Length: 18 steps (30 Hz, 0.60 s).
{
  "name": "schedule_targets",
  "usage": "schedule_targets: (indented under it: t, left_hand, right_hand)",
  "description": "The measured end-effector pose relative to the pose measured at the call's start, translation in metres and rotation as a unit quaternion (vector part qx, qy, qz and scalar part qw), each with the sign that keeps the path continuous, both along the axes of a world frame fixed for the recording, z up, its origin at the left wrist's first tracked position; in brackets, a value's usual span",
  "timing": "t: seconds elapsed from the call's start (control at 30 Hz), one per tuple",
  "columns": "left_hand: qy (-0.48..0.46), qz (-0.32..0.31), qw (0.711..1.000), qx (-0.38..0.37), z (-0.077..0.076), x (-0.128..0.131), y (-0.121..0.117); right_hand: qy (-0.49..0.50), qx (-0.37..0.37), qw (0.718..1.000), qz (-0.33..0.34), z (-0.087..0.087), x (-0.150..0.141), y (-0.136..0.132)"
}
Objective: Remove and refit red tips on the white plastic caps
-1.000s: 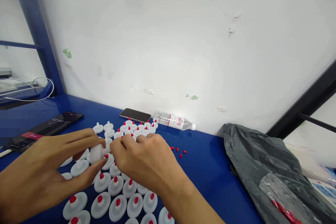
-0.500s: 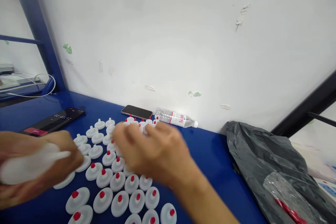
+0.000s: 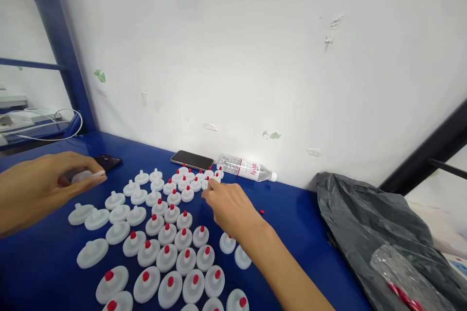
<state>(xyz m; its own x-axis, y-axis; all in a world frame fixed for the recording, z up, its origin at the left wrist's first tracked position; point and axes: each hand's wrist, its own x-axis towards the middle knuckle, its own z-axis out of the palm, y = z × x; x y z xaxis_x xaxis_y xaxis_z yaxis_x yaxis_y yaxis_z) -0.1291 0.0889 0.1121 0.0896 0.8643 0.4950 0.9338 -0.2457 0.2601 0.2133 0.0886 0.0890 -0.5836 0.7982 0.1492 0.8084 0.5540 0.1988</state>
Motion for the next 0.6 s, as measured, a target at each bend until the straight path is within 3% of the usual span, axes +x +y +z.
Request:
schedule_targets:
  t: [0.13, 0.3, 0.43, 0.6]
  left_hand:
    - [0.034, 0.015, 0.998, -0.044, -0.001, -0.011, 0.007]
    - [0.074, 0.031, 0.991, -0.106, 0.0, -0.009, 0.008]
    - [0.093, 0.062, 0.992, -0.064, -0.019, -0.012, 0.021]
    - [0.062, 0.011, 0.998, -0.029, -0.048, -0.023, 0.031]
  right_hand:
    - [0.024, -0.03, 0.999, -0.013, 0.004, 0.006, 0.0]
    - [0.062, -0.014, 0.998, -0.013, 0.004, -0.006, -0.003]
    - [0.068, -0.031, 0.996, 0.043, -0.007, -0.016, -0.001]
    - [0.087, -0.044, 0.993, 0.065, -0.013, -0.013, 0.002]
